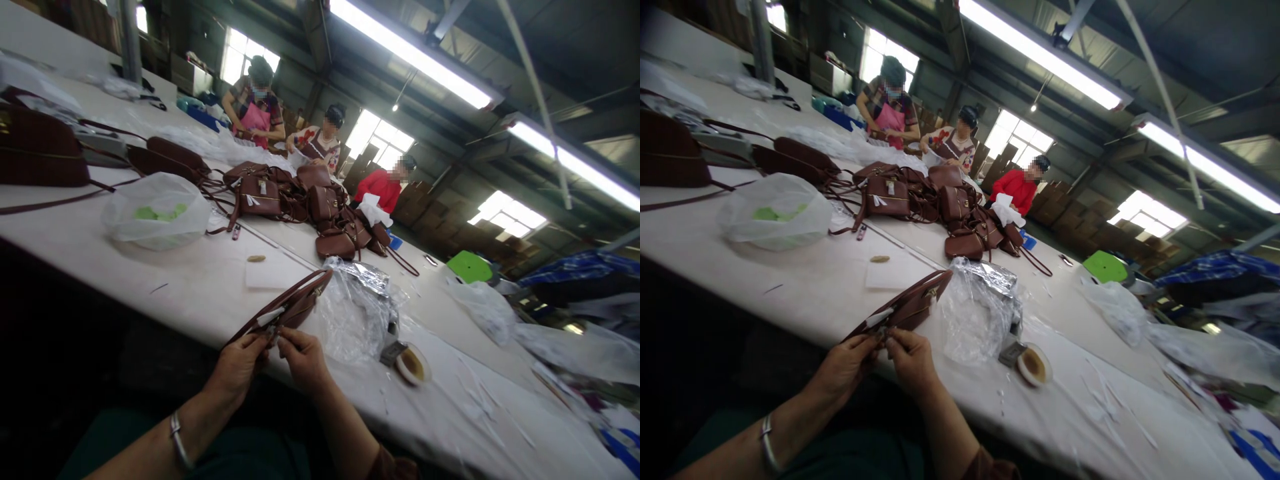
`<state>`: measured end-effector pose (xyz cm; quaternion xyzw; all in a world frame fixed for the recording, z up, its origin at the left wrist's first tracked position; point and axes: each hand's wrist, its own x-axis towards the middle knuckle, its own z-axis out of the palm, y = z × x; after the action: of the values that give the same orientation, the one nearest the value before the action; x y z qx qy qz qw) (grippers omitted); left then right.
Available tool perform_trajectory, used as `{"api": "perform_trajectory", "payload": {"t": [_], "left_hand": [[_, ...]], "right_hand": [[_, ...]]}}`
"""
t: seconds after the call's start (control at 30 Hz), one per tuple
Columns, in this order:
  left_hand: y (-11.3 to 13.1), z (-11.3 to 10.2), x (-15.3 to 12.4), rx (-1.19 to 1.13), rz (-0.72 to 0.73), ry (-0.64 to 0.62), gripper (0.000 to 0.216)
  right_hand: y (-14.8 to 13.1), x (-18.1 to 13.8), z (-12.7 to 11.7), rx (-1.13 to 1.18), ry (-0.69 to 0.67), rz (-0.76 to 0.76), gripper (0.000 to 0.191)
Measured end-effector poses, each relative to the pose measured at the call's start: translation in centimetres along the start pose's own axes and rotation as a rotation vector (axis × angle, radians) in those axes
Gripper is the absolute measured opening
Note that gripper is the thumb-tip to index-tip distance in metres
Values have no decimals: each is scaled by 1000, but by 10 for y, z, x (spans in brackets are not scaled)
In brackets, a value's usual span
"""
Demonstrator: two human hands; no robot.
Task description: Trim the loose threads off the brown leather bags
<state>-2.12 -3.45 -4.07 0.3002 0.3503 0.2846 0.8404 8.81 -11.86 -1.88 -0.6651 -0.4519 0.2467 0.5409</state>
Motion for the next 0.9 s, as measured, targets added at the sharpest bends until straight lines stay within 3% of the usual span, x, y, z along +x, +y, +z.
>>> {"api": "perform_trajectory", "payload": {"t": [0.27,0.4,0.6,0.8,0.9], "left_hand": [[-2,-1,0,-7,9,-23,31],[2,0,1,-2,8,-31,33],[6,-4,3,-21,-36,-52,36],[8,1,0,27,-55,-32,33],[11,2,-9,100,5,14,34]], "right_hand": [[1,7,1,-196,-60,-160,22],[2,6,-3,-238,-131,-227,31],[12,1,-3,-192,-120,-154,53],[8,1,-10,-271,-36,-101,36],[12,1,3,-341,54,-3,31]]}}
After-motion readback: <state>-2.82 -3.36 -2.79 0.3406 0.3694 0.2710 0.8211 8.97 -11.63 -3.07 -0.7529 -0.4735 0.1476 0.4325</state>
